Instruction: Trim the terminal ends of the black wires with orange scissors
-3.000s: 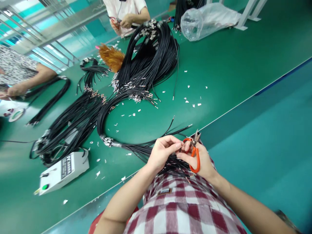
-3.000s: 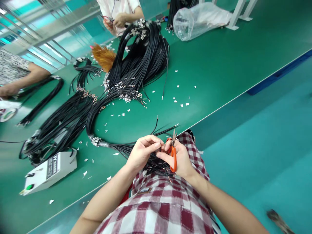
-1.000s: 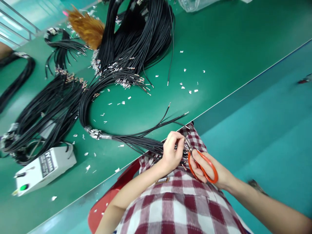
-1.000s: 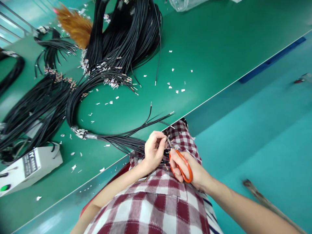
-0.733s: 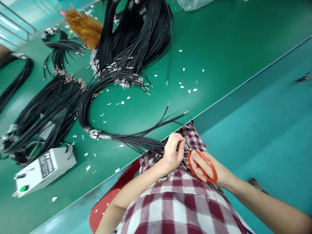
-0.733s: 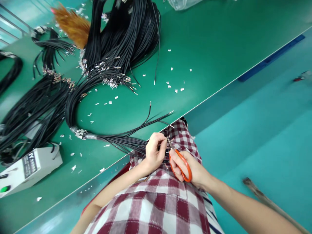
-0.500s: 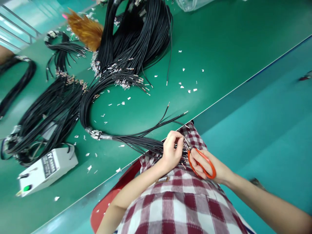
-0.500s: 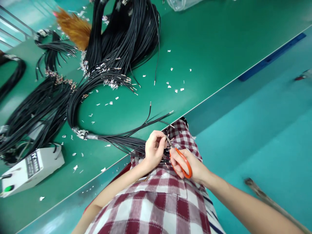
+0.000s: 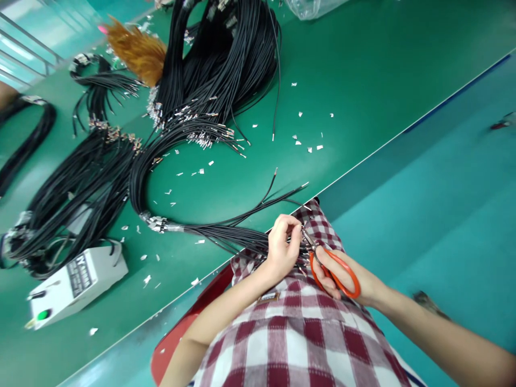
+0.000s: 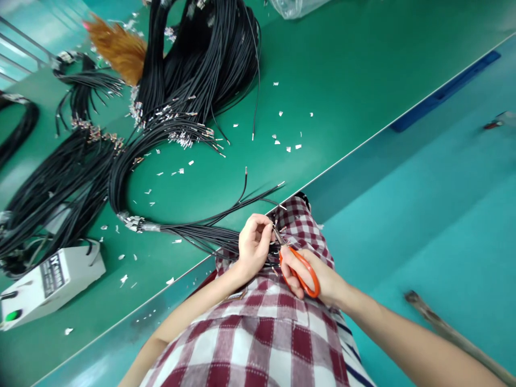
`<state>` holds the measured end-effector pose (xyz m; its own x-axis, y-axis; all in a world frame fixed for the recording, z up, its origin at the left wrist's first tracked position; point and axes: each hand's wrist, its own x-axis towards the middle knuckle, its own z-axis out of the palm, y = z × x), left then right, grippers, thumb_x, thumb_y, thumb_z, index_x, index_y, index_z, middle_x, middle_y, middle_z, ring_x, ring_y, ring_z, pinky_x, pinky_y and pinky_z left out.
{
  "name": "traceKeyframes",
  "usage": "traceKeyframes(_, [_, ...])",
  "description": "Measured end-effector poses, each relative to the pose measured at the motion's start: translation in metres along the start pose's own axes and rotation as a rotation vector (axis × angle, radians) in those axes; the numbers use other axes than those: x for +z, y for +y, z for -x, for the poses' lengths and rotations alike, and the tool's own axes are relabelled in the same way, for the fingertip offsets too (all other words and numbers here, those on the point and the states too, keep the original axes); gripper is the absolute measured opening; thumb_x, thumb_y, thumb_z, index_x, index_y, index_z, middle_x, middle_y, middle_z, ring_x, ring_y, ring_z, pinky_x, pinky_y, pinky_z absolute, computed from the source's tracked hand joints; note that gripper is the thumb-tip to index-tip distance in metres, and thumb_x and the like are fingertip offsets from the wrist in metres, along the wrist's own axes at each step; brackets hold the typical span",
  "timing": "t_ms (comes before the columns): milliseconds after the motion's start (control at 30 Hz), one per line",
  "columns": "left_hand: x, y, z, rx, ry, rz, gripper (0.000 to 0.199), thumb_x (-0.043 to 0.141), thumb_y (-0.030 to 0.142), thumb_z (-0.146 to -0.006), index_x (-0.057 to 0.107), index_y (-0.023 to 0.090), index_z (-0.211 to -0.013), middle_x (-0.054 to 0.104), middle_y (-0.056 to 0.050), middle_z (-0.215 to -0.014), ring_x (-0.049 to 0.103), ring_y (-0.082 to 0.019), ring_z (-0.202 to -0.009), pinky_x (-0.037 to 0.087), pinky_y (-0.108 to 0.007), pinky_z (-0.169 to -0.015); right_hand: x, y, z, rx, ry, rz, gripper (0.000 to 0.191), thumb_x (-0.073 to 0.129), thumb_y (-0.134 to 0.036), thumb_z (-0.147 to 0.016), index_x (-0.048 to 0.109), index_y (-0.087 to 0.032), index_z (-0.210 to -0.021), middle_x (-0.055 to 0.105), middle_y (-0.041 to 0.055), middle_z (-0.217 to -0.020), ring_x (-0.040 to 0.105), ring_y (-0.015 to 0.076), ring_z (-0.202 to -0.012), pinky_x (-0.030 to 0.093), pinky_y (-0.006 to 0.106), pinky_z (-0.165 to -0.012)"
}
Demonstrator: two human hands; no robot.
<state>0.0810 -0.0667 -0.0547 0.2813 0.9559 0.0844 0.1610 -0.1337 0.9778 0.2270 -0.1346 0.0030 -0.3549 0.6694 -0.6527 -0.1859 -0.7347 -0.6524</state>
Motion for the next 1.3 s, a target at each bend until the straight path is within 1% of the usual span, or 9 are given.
traceKeyframes(333, [-0.003,-0.002,-0.001,0.247,-0.030,-0.131,0.010,0.050,0.011,-0.095,0.052,0.019,-0.089,0.054,-0.002,-0.084,0.052,-0.014,-0.076,0.045,-0.027,-0.069,0.004,0.002,-0.009,-0.043,0.033,-0.080,0.061,0.046,-0.072,-0.088,0.048,-0.018,-0.060,0.041,-0.0068,-0.044,0.035,0.0051,-0.034,0.026,0.022,-0.041])
traceKeyframes(567, [-0.005,0.003,0.000,0.200,-0.038,-0.116,0.011,0.045,0.014,-0.098,0.049,0.019,-0.088,0.052,-0.003,-0.084,0.051,-0.014,-0.077,0.044,-0.028,-0.072,-0.006,0.003,-0.007,-0.090,0.037,-0.032,0.059,0.048,-0.071,-0.089,0.046,-0.019,-0.059,0.040,-0.0063,-0.040,0.033,0.0059,-0.032,0.024,0.022,-0.038])
traceKeyframes(733, [-0.017,0.018,-0.007,0.318,-0.468,-0.250,0.018,0.048,0.022,-0.098,0.054,0.017,-0.082,0.062,-0.007,-0.090,0.057,-0.018,-0.089,0.044,-0.034,-0.084,-0.033,0.001,0.003,-0.324,0.072,-0.054,0.059,0.039,-0.070,-0.093,0.049,-0.020,-0.063,0.039,-0.0065,-0.043,0.032,0.0069,-0.034,0.026,0.023,-0.039])
traceKeyframes(767, [-0.020,0.019,-0.013,0.342,-0.501,-0.280,0.020,0.050,0.024,-0.098,0.055,0.017,-0.080,0.063,-0.007,-0.090,0.058,-0.019,-0.090,0.044,-0.035,-0.086,-0.038,0.000,0.003,-0.357,0.096,-0.065,0.059,0.038,-0.070,-0.093,0.049,-0.020,-0.064,0.040,-0.0064,-0.043,0.032,0.0070,-0.035,0.027,0.023,-0.040])
traceKeyframes(900, [-0.027,0.009,-0.047,0.357,-0.265,-0.560,0.013,0.049,0.019,-0.097,0.062,0.015,-0.095,0.065,-0.012,-0.100,0.058,-0.023,-0.096,0.046,-0.037,-0.086,-0.048,-0.005,-0.002,-0.400,0.146,-0.071,0.059,0.037,-0.071,-0.092,0.050,-0.021,-0.066,0.043,-0.0052,-0.047,0.036,0.0085,-0.038,0.030,0.025,-0.042])
traceKeyframes(967, [-0.026,0.002,-0.063,0.432,-0.287,-0.795,0.020,0.049,0.013,-0.095,0.063,0.016,-0.109,0.065,-0.013,-0.110,0.057,-0.025,-0.100,0.046,-0.039,-0.085,-0.049,-0.009,-0.008,-0.416,0.207,-0.026,0.057,0.040,-0.069,-0.092,0.051,-0.021,-0.067,0.046,-0.0041,-0.050,0.041,0.0094,-0.041,0.033,0.025,-0.045])
traceKeyframes(1033, [-0.025,-0.002,-0.073,0.517,-0.342,-0.902,0.018,0.050,0.014,-0.095,0.064,0.017,-0.106,0.065,-0.012,-0.109,0.057,-0.026,-0.101,0.047,-0.039,-0.084,-0.051,-0.014,-0.015,-0.455,0.347,0.064,0.048,0.053,-0.062,-0.091,0.053,-0.020,-0.067,0.051,-0.0030,-0.054,0.047,0.0104,-0.048,0.038,0.026,-0.050])
traceKeyframes(1167, [-0.023,0.006,-0.068,0.587,-0.345,-0.813,0.016,0.048,0.019,-0.098,0.063,0.016,-0.097,0.069,-0.008,-0.095,0.060,-0.022,-0.097,0.047,-0.036,-0.087,-0.048,-0.023,-0.034,-0.558,0.582,0.098,0.029,0.080,-0.042,-0.075,0.061,-0.020,-0.078,0.067,-0.0004,-0.075,0.056,0.0124,-0.064,0.045,0.027,-0.064])
traceKeyframes(1300, [-0.027,0.017,-0.055,0.578,-0.285,-0.861,0.021,0.042,0.018,-0.100,0.063,0.016,-0.100,0.070,-0.008,-0.090,0.064,-0.020,-0.086,0.048,-0.034,-0.081,-0.033,-0.029,-0.050,-0.614,0.501,0.015,0.027,0.080,-0.038,-0.073,0.061,-0.021,-0.082,0.072,0.0024,-0.085,0.061,0.0150,-0.068,0.050,0.032,-0.070])
